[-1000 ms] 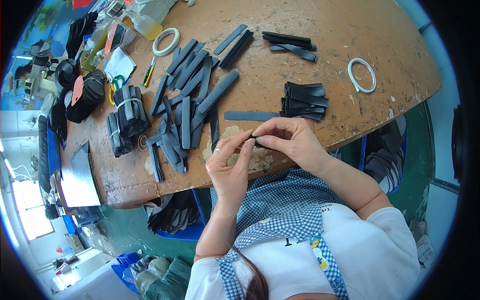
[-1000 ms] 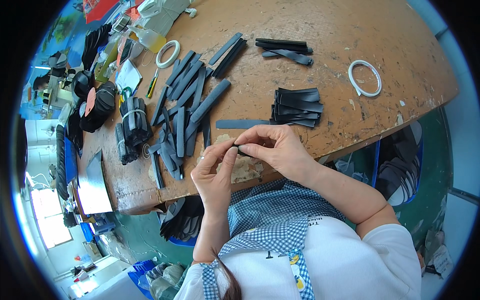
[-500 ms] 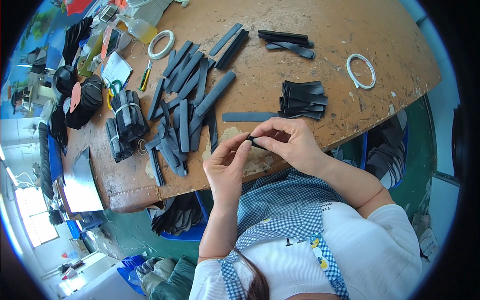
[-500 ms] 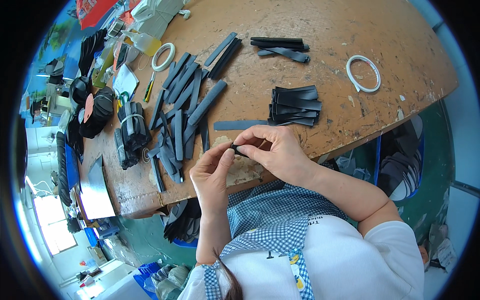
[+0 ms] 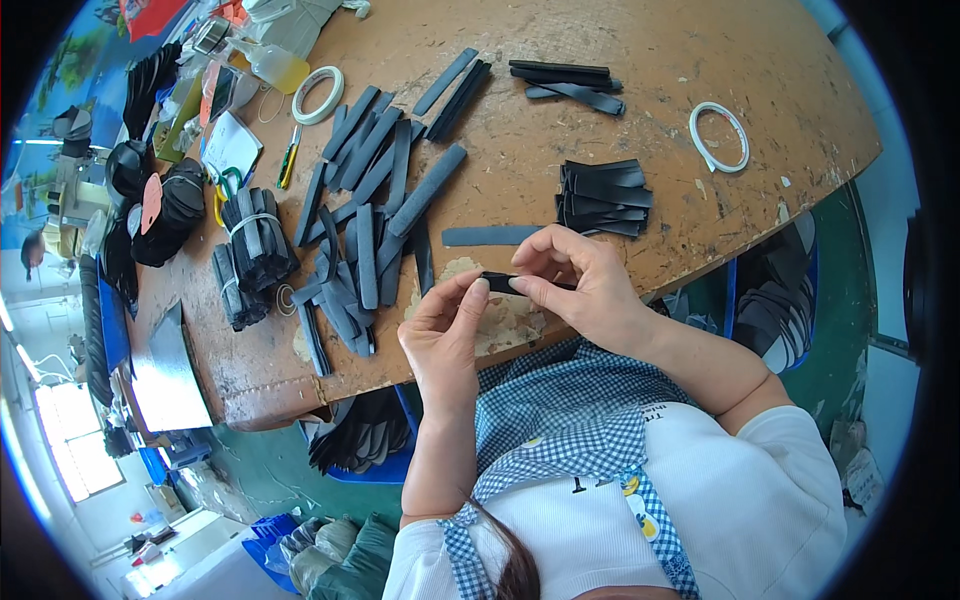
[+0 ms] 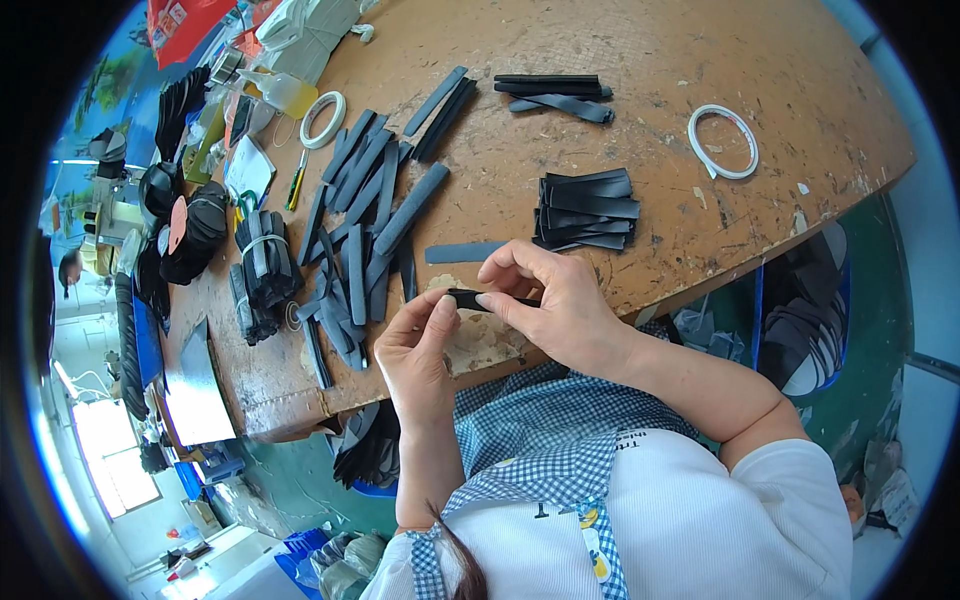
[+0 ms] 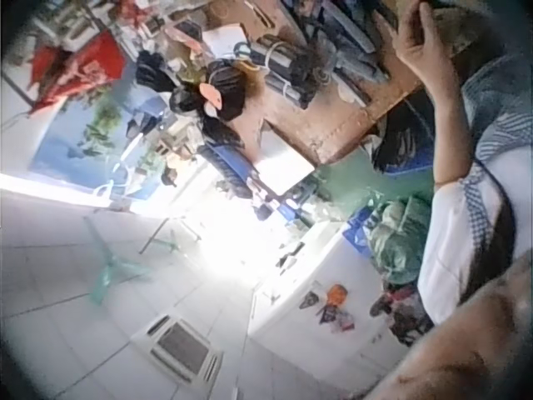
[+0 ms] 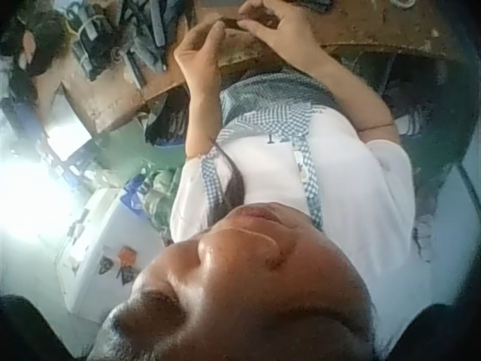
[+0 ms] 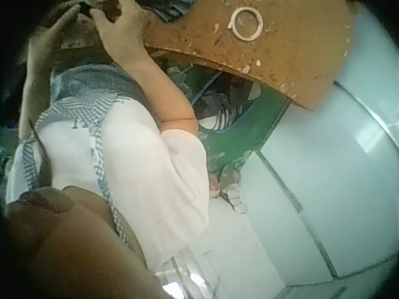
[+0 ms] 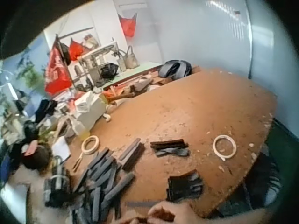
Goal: The person attaches adhesive strips to foam pieces by hand, folding and pressing them together, and stacks the assembled strips on the workbench.
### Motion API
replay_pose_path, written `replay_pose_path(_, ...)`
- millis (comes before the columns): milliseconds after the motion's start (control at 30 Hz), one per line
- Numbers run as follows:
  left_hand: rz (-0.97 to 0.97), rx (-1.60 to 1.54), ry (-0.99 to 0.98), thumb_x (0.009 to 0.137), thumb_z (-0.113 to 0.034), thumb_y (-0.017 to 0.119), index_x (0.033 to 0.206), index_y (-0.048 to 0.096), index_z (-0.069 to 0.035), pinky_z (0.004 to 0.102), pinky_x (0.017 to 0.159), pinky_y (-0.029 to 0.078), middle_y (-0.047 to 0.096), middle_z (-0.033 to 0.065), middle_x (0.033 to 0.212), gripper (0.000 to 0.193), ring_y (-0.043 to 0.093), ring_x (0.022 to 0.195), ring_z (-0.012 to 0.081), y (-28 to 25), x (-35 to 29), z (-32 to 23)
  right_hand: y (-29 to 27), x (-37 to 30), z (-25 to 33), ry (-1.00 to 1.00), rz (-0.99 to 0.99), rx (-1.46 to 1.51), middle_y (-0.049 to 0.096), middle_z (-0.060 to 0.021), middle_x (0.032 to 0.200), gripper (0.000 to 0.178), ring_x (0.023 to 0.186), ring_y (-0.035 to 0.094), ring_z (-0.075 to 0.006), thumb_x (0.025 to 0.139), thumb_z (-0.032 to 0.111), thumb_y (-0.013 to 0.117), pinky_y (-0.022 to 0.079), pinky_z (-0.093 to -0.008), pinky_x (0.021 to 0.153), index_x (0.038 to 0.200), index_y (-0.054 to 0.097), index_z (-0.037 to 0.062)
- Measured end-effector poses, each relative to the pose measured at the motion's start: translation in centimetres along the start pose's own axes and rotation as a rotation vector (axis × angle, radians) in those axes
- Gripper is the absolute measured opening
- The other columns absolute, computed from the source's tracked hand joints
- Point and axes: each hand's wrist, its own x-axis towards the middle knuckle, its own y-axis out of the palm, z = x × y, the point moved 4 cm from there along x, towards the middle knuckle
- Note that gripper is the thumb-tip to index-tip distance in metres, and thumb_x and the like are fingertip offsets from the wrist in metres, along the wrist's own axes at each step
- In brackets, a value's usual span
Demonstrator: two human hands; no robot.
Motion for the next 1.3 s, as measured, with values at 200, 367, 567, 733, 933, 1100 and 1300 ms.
replay_pose_path(200,-0.032,0.006,0.005,0.093,-0.008,0.075,0.111,0.073,0.004,0.0217,0.074,0.047,0.071,0.0034,0.091,0.022,0.061,0.080,0.0082,0.4,0.0,0.4,-0.3,-0.1,-0.4,0.087,0.050,0.015,0.069,-0.0023,0.094,0.021,0.082,0.065,-0.0062,0.094,0.008,0.072,0.055,-0.0216,0.072,0.113,0.065,0.0033)
replay_pose_path(367,-0.041,0.002,0.010,0.092,-0.007,0.075,0.111,0.073,0.004,0.0215,0.074,0.047,0.071,0.0038,0.091,0.022,0.061,0.080,0.0087,0.6,0.0,0.5,-0.4,0.0,-1.1,0.132,0.051,0.057,0.071,-0.0039,0.097,0.020,0.083,0.067,-0.0065,0.095,0.008,0.070,0.057,-0.0222,0.070,0.114,0.070,0.0021)
replay_pose_path(567,-0.044,-0.030,0.020,0.092,-0.005,0.075,0.111,0.073,0.004,0.0221,0.074,0.049,0.071,0.0044,0.092,0.021,0.062,0.080,0.0095,1.0,0.0,0.8,-1.0,0.1,-1.1,0.179,0.073,0.042,0.071,-0.0042,0.097,0.017,0.083,0.067,-0.0071,0.096,0.009,0.069,0.058,-0.0227,0.070,0.111,0.072,0.0016)
replay_pose_path(733,-0.052,-0.028,0.015,0.092,-0.005,0.075,0.111,0.073,0.004,0.0226,0.076,0.050,0.071,0.0046,0.092,0.021,0.062,0.081,0.0098,1.3,0.0,0.8,-1.2,0.1,-1.0,0.175,0.073,0.066,0.070,-0.0028,0.093,0.014,0.080,0.066,-0.0064,0.095,0.010,0.071,0.056,-0.0218,0.069,0.107,0.071,0.0013)
replay_pose_path(933,0.028,0.020,-0.004,0.091,-0.005,0.076,0.111,0.071,0.002,0.0229,0.077,0.050,0.070,0.0031,0.092,0.022,0.063,0.081,0.0092,1.9,0.3,0.6,-1.6,0.0,-0.9,0.168,0.079,0.063,0.069,-0.0041,0.089,0.014,0.080,0.064,-0.0076,0.094,0.008,0.070,0.054,-0.0235,0.071,0.102,0.069,-0.0024)
replay_pose_path(1100,0.115,0.101,-0.001,0.091,-0.005,0.076,0.106,0.072,0.001,0.0210,0.077,0.051,0.071,0.0015,0.092,0.017,0.064,0.083,0.0064,2.5,0.6,0.9,-1.9,-0.1,-1.0,0.157,0.100,0.067,0.070,-0.0048,0.089,0.014,0.080,0.064,-0.0084,0.093,0.008,0.070,0.055,-0.0248,0.072,0.101,0.069,-0.0034)
replay_pose_path(1300,0.117,0.089,-0.035,0.092,-0.007,0.075,0.105,0.073,0.001,0.0220,0.074,0.053,0.072,0.0027,0.092,0.015,0.065,0.080,0.0072,5.1,0.9,1.2,-4.6,-0.5,-1.0,0.064,0.042,-0.032,0.070,-0.0070,0.087,0.014,0.076,0.066,-0.0104,0.092,0.007,0.071,0.056,-0.0257,0.068,0.099,0.069,-0.0044)
